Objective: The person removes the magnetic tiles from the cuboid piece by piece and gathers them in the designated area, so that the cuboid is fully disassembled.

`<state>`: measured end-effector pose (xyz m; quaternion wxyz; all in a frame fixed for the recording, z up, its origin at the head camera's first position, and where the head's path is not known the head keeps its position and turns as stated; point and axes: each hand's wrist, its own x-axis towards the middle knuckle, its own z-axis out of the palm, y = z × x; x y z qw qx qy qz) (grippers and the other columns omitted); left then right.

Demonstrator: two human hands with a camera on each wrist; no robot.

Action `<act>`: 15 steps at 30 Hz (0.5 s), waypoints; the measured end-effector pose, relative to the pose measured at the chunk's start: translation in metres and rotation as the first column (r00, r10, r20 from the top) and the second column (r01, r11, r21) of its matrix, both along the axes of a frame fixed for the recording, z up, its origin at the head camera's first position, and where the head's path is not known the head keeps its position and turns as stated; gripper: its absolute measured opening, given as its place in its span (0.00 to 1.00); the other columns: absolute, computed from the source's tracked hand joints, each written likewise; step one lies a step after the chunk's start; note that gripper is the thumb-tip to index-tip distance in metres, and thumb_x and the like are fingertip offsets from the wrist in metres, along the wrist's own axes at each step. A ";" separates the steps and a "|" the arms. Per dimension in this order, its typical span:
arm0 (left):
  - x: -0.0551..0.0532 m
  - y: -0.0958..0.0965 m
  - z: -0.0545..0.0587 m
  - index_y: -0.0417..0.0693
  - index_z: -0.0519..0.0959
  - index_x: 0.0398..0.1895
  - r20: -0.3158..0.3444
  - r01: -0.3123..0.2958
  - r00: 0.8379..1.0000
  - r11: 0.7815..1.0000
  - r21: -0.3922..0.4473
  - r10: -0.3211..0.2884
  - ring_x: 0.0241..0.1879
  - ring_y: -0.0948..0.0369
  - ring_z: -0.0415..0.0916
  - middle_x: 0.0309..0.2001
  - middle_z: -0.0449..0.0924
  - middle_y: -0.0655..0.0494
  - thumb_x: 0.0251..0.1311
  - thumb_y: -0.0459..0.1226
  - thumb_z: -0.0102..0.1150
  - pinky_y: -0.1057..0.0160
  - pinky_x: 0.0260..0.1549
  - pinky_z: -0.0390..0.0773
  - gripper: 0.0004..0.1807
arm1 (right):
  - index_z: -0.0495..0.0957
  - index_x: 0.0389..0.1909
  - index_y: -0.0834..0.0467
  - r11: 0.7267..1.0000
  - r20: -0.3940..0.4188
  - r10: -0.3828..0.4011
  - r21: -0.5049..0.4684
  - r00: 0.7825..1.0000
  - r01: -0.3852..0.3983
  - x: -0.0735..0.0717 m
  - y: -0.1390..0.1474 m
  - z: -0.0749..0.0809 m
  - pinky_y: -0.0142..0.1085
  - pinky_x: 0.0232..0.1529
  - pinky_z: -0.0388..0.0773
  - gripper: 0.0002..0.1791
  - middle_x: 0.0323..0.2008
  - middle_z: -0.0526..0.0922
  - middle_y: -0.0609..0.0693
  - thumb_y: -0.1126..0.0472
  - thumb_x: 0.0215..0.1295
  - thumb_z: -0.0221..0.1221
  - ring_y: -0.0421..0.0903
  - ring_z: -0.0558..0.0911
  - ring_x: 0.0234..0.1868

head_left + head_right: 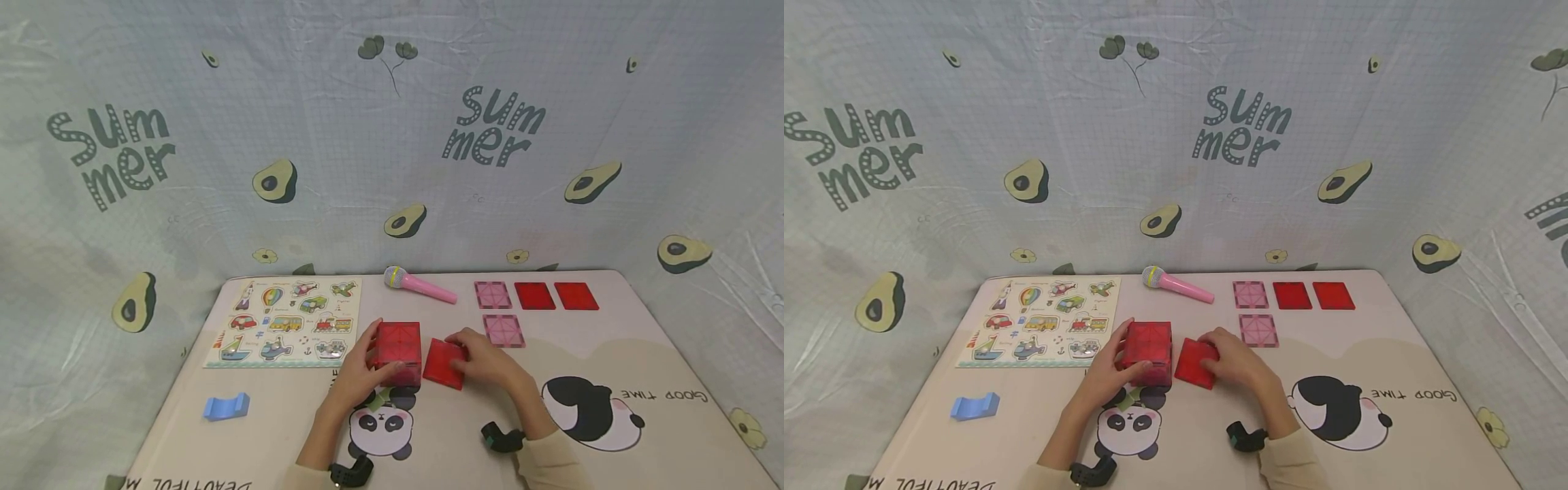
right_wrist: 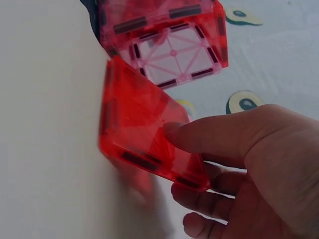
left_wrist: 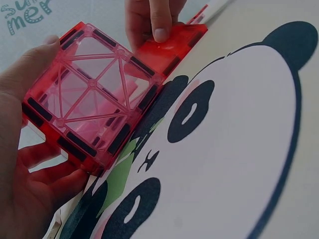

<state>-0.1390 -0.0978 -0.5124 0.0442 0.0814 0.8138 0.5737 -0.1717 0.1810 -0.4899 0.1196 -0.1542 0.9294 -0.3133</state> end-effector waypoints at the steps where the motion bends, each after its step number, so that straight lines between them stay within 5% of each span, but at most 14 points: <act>1: 0.000 0.000 0.000 0.64 0.54 0.79 0.000 0.000 1.000 1.000 0.001 0.000 0.69 0.47 0.70 0.71 0.68 0.53 0.53 0.55 0.71 0.48 0.59 0.81 0.51 | 0.78 0.57 0.55 1.000 -0.003 0.003 -0.003 1.000 -0.003 -0.001 0.002 0.001 0.42 0.51 0.83 0.21 0.46 0.81 0.47 0.61 0.62 0.67 0.43 0.77 0.46; 15: 0.000 0.000 -0.001 0.59 0.55 0.79 -0.004 0.011 1.000 0.999 0.031 -0.011 0.69 0.45 0.70 0.71 0.67 0.50 0.56 0.50 0.70 0.46 0.62 0.78 0.50 | 0.78 0.52 0.57 0.995 0.052 0.004 -0.101 0.999 0.002 -0.005 0.021 0.009 0.31 0.38 0.79 0.16 0.36 0.80 0.47 0.59 0.65 0.65 0.43 0.76 0.37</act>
